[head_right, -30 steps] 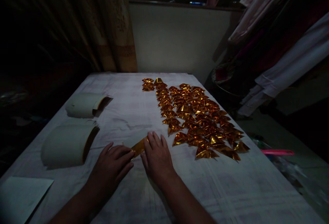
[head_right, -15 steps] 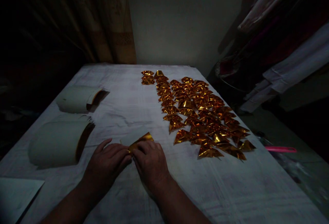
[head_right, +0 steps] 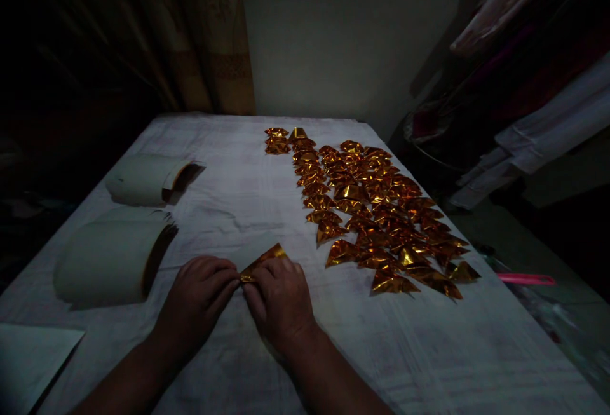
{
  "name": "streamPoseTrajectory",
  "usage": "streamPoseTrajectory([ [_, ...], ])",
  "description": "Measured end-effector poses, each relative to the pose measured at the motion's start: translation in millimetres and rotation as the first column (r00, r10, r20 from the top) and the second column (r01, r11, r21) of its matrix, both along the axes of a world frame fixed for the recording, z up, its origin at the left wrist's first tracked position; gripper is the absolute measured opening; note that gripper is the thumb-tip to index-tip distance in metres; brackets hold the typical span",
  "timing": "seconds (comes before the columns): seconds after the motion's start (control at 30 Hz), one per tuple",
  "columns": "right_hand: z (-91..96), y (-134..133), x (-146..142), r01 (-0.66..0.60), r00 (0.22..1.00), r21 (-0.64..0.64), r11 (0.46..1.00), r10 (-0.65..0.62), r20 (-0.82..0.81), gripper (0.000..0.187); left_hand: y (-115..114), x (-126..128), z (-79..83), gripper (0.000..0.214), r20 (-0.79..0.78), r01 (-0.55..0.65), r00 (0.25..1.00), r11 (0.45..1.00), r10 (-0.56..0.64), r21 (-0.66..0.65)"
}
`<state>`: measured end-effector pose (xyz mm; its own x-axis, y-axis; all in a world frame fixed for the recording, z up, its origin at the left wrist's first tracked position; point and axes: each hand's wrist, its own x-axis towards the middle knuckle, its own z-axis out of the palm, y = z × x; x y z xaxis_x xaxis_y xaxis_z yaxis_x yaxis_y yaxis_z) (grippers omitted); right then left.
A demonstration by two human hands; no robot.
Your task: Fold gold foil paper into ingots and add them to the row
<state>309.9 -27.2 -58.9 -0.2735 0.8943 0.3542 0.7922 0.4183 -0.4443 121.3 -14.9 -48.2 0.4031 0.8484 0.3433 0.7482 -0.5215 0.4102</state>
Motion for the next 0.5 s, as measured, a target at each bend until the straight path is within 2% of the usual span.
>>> streamPoseTrajectory([
  [0.17,0.6,2.5,-2.6,0.066,0.995,-0.014,0.998,-0.065,0.075,0.021,1.4,2.4,-2.9,0.02,0.011,-0.032,0.999,0.999,0.032,-0.018],
  [0.5,4.5,9.0,-6.2,0.152,0.985,-0.134,0.979,-0.139,0.102,0.011,3.3,4.7,-5.9,0.016,0.027,-0.1,0.994,0.992,0.102,-0.072],
])
